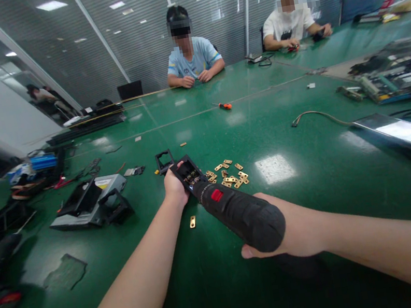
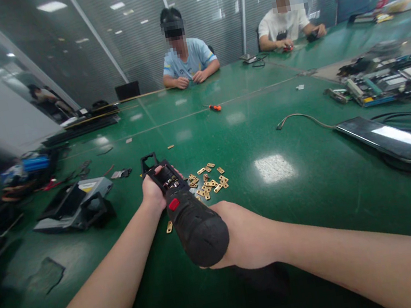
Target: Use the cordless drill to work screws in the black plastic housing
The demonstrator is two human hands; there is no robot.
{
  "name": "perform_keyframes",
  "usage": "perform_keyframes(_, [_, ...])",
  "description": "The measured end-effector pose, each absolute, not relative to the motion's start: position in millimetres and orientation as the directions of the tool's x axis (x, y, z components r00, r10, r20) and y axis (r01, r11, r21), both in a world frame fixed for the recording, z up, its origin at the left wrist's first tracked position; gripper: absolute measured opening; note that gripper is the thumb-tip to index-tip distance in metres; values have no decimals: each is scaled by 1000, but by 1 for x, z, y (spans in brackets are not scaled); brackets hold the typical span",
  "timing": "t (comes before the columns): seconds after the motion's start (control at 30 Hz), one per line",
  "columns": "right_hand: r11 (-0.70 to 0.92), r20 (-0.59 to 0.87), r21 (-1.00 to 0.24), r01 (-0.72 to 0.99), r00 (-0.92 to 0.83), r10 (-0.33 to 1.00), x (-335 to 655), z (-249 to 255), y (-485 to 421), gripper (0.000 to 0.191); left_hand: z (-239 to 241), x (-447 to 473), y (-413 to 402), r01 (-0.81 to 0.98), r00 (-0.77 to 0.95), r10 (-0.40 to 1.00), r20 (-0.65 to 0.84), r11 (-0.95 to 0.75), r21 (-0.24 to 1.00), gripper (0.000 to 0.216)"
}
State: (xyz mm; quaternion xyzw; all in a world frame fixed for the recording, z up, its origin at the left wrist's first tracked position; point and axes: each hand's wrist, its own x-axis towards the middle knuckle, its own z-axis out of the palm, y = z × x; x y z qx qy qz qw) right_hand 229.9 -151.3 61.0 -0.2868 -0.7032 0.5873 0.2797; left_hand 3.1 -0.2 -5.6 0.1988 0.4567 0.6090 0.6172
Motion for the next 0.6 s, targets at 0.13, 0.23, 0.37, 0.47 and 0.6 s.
perform_keyframes(0.13, [152,46,-984,96,-687,726,230,60,-151,33,-5,4,0,-575,-172,931,-321,169,800,27])
perform_keyframes(0.23, [144,42,-985,94,-681,731,230,60,-151,33,-4,4,0,-567,-171,934,-314,168,807,23])
perform_keyframes(0.37, [146,38,-984,104,-679,733,230,59,-150,33,-4,4,-1,-566,-169,935,-312,167,807,21])
perform_keyframes(0.47, [137,23,-984,115,-679,734,231,59,-150,34,-4,4,-1,-569,-170,935,-311,165,806,22])
perform_keyframes(0.6, [133,10,-982,136,-663,749,231,59,-151,33,-4,4,-1,-569,-163,936,-311,168,805,20])
